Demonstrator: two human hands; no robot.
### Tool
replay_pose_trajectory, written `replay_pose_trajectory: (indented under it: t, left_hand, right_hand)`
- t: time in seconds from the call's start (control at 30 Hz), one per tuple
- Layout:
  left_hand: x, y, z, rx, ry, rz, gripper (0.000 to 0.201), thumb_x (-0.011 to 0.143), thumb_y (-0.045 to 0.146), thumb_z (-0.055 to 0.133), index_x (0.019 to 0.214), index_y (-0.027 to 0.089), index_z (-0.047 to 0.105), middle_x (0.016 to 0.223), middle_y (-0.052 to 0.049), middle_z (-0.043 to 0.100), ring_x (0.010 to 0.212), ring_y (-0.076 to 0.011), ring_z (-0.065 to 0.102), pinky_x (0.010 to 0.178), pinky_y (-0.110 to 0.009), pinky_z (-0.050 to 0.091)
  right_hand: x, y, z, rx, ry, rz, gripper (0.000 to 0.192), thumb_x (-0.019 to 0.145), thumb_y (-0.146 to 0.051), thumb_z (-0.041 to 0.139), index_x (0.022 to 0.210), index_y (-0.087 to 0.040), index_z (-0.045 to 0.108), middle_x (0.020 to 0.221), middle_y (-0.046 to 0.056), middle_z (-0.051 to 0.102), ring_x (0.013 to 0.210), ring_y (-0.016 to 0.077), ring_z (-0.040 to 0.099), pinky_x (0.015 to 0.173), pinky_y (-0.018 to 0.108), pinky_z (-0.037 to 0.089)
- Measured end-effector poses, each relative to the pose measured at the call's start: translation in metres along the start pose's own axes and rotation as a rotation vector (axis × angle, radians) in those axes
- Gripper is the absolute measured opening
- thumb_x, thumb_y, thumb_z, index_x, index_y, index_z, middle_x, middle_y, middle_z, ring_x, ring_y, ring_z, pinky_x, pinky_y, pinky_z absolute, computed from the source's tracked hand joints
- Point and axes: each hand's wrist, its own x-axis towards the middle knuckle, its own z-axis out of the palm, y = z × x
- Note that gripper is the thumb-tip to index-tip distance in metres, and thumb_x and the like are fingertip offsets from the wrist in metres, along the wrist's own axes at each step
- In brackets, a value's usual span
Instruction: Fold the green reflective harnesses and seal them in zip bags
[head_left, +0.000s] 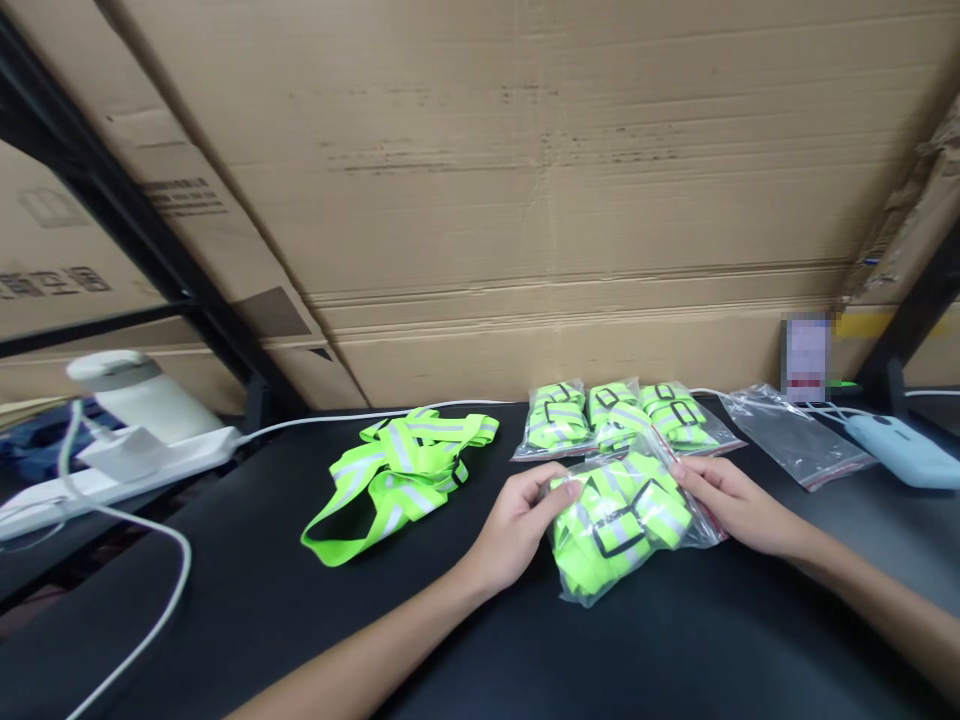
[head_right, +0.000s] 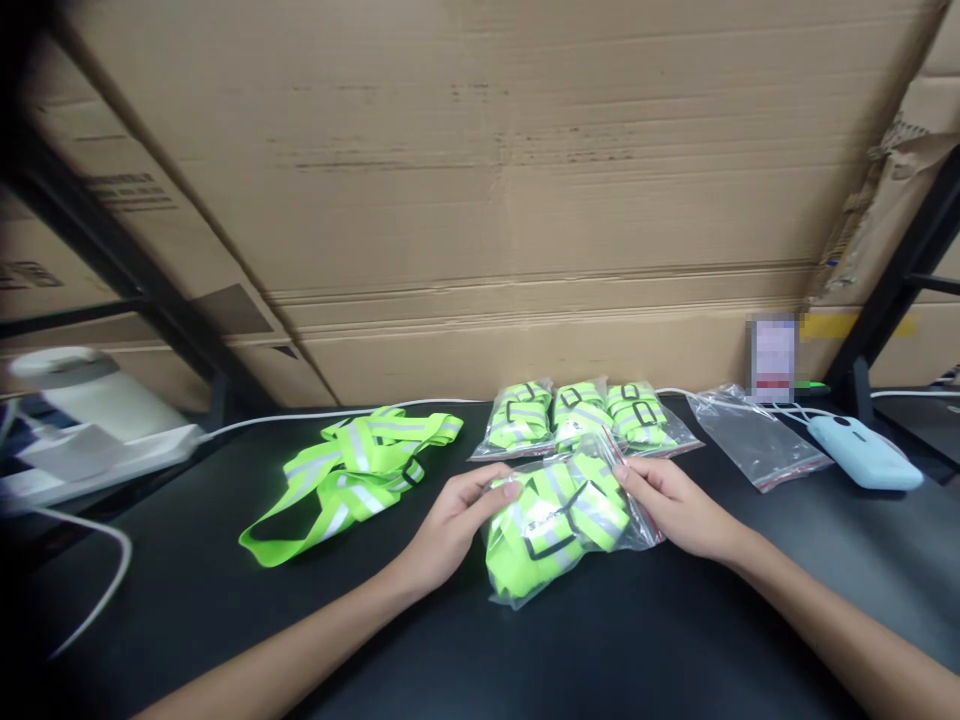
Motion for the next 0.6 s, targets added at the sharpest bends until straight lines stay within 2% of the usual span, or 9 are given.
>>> replay_pose_trajectory:
  t: [0.07, 0.17, 0.3, 0.37, 0.43, 0.5, 0.57, 0.6]
  left_hand:
    - [0.0022, -0.0024, -0.0005, -0.033, 0.024, -0.035, 0.045, 0.088, 0.057, 0.065, 0.073, 0.016, 0.059, 0.066, 0.002, 0.049, 0.061, -0.0122, 0.043, 0.057, -0.024, 0.036]
    - [0.0037, -0.0033, -0.0002, -0.042, 0.014, -0.072, 0.047, 0.087, 0.062, 0.063, 0.073, 0.017, 0.058, 0.061, 0.003, 0.045, 0.055, -0.0118, 0.042, 0.051, -0.023, 0.035]
    - [0.0036, -0.0006, 0.0015, -0.037, 0.002, -0.046, 0.047, 0.089, 0.064, 0.060, 0.076, 0.018, 0.057, 0.060, 0.004, 0.047, 0.055, -0.0129, 0.045, 0.051, -0.024, 0.038]
    - [0.0033, 0.0013, 0.0021, -0.020, 0.005, -0.002, 0.047, 0.090, 0.063, 0.060, 0.076, 0.018, 0.057, 0.063, 0.003, 0.048, 0.058, -0.0129, 0.045, 0.054, -0.025, 0.039]
    - [0.0029, 0.0028, 0.0025, 0.011, 0.008, 0.047, 0.048, 0.091, 0.063, 0.059, 0.075, 0.017, 0.057, 0.066, 0.003, 0.048, 0.061, -0.0125, 0.043, 0.058, -0.024, 0.039]
    - [0.0025, 0.0032, 0.0028, 0.035, 0.010, 0.070, 0.049, 0.092, 0.062, 0.059, 0.075, 0.017, 0.056, 0.068, 0.002, 0.047, 0.064, -0.0123, 0.042, 0.060, -0.024, 0.039]
    - [0.0021, 0.0020, 0.0028, 0.028, -0.001, 0.061, 0.048, 0.092, 0.062, 0.059, 0.076, 0.016, 0.057, 0.070, 0.002, 0.048, 0.066, -0.0125, 0.042, 0.062, -0.024, 0.040]
    - [0.0020, 0.0007, 0.0027, 0.001, -0.014, 0.047, 0.047, 0.093, 0.061, 0.059, 0.079, 0.016, 0.058, 0.072, 0.001, 0.049, 0.067, -0.0128, 0.044, 0.063, -0.024, 0.041]
  right_hand:
    - [0.0000, 0.0004, 0.0015, -0.068, -0.024, -0.015, 0.045, 0.105, -0.054, 0.043, 0.082, -0.019, 0.061, 0.073, -0.001, 0.051, 0.066, 0.0146, 0.043, 0.065, 0.029, 0.044]
    - [0.0001, 0.0014, 0.0025, -0.147, 0.038, -0.059, 0.042, 0.105, -0.052, 0.044, 0.085, -0.019, 0.061, 0.075, -0.001, 0.052, 0.069, 0.0156, 0.046, 0.067, 0.029, 0.045]
    - [-0.0012, 0.0010, 0.0023, -0.074, 0.087, -0.073, 0.041, 0.103, -0.053, 0.047, 0.086, -0.020, 0.062, 0.079, 0.001, 0.057, 0.072, 0.0165, 0.054, 0.069, 0.029, 0.050]
    - [-0.0025, -0.0004, 0.0024, 0.053, 0.052, -0.011, 0.037, 0.102, -0.056, 0.049, 0.095, -0.022, 0.062, 0.076, 0.000, 0.059, 0.066, 0.0157, 0.059, 0.059, 0.027, 0.051]
    - [-0.0034, -0.0017, 0.0035, 0.189, -0.035, 0.074, 0.036, 0.097, -0.058, 0.057, 0.113, -0.025, 0.058, 0.069, -0.004, 0.058, 0.053, 0.0132, 0.059, 0.045, 0.022, 0.047]
    - [-0.0031, -0.0026, 0.0054, 0.283, -0.106, 0.134, 0.055, 0.089, -0.053, 0.071, 0.132, -0.027, 0.049, 0.067, -0.007, 0.056, 0.045, 0.0103, 0.054, 0.039, 0.020, 0.046]
    - [-0.0019, -0.0030, 0.0073, 0.324, -0.096, 0.155, 0.066, 0.082, -0.045, 0.082, 0.136, -0.025, 0.049, 0.069, -0.006, 0.056, 0.045, 0.0084, 0.051, 0.038, 0.019, 0.049]
    - [-0.0012, -0.0032, 0.0077, 0.335, -0.073, 0.156, 0.061, 0.081, -0.042, 0.083, 0.130, -0.022, 0.055, 0.069, -0.006, 0.056, 0.047, 0.0081, 0.050, 0.038, 0.019, 0.050]
